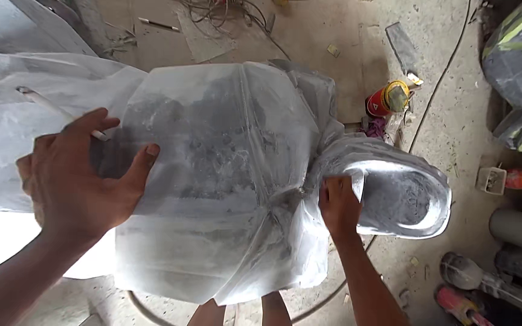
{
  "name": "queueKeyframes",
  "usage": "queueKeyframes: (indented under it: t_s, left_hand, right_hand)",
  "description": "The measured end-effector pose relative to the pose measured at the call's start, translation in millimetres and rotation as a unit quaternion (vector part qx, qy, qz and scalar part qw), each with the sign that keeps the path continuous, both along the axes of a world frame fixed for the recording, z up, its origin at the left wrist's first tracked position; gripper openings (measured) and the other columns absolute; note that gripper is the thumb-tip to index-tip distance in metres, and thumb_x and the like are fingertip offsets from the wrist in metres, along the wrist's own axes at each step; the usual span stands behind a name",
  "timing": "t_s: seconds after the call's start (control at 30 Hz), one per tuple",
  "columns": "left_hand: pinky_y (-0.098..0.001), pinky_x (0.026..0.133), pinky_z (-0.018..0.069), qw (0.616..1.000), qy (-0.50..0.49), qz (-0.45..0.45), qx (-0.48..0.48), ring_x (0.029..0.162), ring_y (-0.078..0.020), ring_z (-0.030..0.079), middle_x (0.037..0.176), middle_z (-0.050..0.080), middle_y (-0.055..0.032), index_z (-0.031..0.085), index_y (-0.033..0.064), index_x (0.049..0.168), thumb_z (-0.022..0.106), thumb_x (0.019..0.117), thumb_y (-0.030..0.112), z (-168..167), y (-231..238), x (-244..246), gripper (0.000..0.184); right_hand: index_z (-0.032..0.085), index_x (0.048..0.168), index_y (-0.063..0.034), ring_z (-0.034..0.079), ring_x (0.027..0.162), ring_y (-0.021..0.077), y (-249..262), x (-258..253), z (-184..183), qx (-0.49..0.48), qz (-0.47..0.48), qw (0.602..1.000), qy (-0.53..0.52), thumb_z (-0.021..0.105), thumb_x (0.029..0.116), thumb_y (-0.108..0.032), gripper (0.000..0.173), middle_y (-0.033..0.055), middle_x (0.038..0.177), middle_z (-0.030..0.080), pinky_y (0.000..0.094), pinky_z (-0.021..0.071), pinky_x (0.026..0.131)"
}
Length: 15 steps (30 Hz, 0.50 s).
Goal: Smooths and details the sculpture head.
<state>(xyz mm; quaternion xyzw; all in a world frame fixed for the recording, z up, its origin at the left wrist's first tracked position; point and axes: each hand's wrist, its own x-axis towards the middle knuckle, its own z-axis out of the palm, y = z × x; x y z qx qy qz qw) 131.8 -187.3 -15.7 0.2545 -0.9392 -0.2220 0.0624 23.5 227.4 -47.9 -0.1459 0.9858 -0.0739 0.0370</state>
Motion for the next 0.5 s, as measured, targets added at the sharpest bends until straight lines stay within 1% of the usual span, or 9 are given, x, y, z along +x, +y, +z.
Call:
queueKeyframes:
  t_s: [0.07, 0.1, 0.13, 0.2, 0.23, 0.27, 0.37, 0.43, 0.5]
  left_hand:
    - [-0.0638, 0.107, 0.0372, 1.000, -0.007, 0.005, 0.001, 0.133, -0.0359, 0.051, 0.148, 0.054, -0.0087, 0.042, 0.0231, 0.155, 0.056, 0.0914, 0.070, 4, 4, 1, 0.080]
    - [-0.0645, 0.107, 0.0369, 1.000, -0.003, 0.008, 0.004, 0.133, -0.0367, 0.051, 0.148, 0.054, -0.0101, 0.042, 0.0218, 0.155, 0.057, 0.0910, 0.069, 8, 6, -4, 0.081]
    - [-0.0654, 0.107, 0.0368, 1.000, 0.000, 0.009, 0.008, 0.133, -0.0375, 0.051, 0.148, 0.055, -0.0106, 0.043, 0.0210, 0.154, 0.058, 0.0903, 0.069, 11, 8, -6, 0.081]
    - [-0.0660, 0.106, 0.0356, 1.000, -0.001, 0.012, 0.014, 0.133, -0.0376, 0.051, 0.147, 0.056, -0.0097, 0.044, 0.0221, 0.154, 0.059, 0.0892, 0.070, 14, 11, -6, 0.082]
    - [-0.0663, 0.105, 0.0352, 1.000, 0.002, 0.010, 0.013, 0.132, -0.0382, 0.051, 0.146, 0.057, -0.0102, 0.045, 0.0219, 0.153, 0.059, 0.0890, 0.070, 14, 12, -6, 0.081]
    - [-0.0666, 0.105, 0.0349, 1.000, 0.004, 0.006, 0.011, 0.131, -0.0389, 0.052, 0.144, 0.057, -0.0113, 0.045, 0.0211, 0.153, 0.058, 0.0889, 0.070, 15, 12, -6, 0.081]
    - [-0.0667, 0.105, 0.0340, 1.000, 0.006, 0.001, 0.012, 0.130, -0.0394, 0.052, 0.144, 0.058, -0.0123, 0.045, 0.0190, 0.153, 0.058, 0.0890, 0.070, 14, 11, -8, 0.083]
    - [-0.0672, 0.105, 0.0346, 1.000, -0.004, 0.008, 0.010, 0.131, -0.0390, 0.052, 0.145, 0.057, -0.0108, 0.044, 0.0202, 0.154, 0.056, 0.0887, 0.071, 20, 14, -12, 0.083]
    - [-0.0678, 0.102, 0.0348, 1.000, -0.009, 0.013, 0.000, 0.129, -0.0403, 0.053, 0.144, 0.058, -0.0112, 0.045, 0.0203, 0.153, 0.055, 0.0881, 0.073, 25, 17, -15, 0.084]
  right_hand:
    - [0.066, 0.116, -0.0161, 0.067, 0.077, 0.0314, -11, -14, 5, 0.023, -0.031, 0.999, -0.026, 0.060, 0.1005, -0.021, 0.018, 0.0143, 0.110, 0.060, 0.0486, 0.0548, 0.052]
    - [0.067, 0.116, -0.0157, 0.067, 0.078, 0.0315, -11, -10, 5, 0.017, -0.041, 0.999, -0.030, 0.060, 0.1002, -0.020, 0.018, 0.0146, 0.112, 0.061, 0.0491, 0.0558, 0.053]
    - [0.069, 0.114, -0.0147, 0.067, 0.078, 0.0309, -5, 5, 5, 0.007, -0.047, 0.998, -0.034, 0.062, 0.0988, -0.019, 0.017, 0.0143, 0.111, 0.061, 0.0484, 0.0564, 0.054]
    - [0.072, 0.103, -0.0142, 0.067, 0.074, 0.0266, 11, 32, -1, -0.017, -0.037, 0.999, -0.031, 0.066, 0.0934, -0.017, 0.012, 0.0115, 0.107, 0.062, 0.0446, 0.0563, 0.053]
    - [0.073, 0.100, -0.0140, 0.066, 0.072, 0.0254, 15, 31, -2, -0.029, -0.020, 0.999, -0.031, 0.067, 0.0923, -0.018, 0.010, 0.0109, 0.104, 0.063, 0.0441, 0.0561, 0.052]
    - [0.074, 0.100, -0.0148, 0.067, 0.072, 0.0257, 15, 18, 1, -0.031, -0.001, 0.999, -0.042, 0.066, 0.0934, -0.019, 0.011, 0.0110, 0.104, 0.064, 0.0453, 0.0564, 0.053]
    - [0.073, 0.111, -0.0154, 0.067, 0.080, 0.0282, 3, -41, 6, -0.032, 0.048, 0.997, -0.045, 0.062, 0.1010, -0.025, 0.017, 0.0120, 0.104, 0.063, 0.0481, 0.0565, 0.057]
    - [0.072, 0.112, -0.0160, 0.066, 0.081, 0.0245, 5, -42, 6, -0.049, 0.056, 0.996, -0.040, 0.062, 0.1009, -0.023, 0.017, 0.0092, 0.104, 0.061, 0.0450, 0.0569, 0.059]
    - [0.072, 0.107, -0.0159, 0.065, 0.079, 0.0204, 16, -16, 5, -0.079, 0.044, 0.994, -0.058, 0.063, 0.0981, -0.022, 0.014, 0.0069, 0.103, 0.062, 0.0424, 0.0582, 0.060]
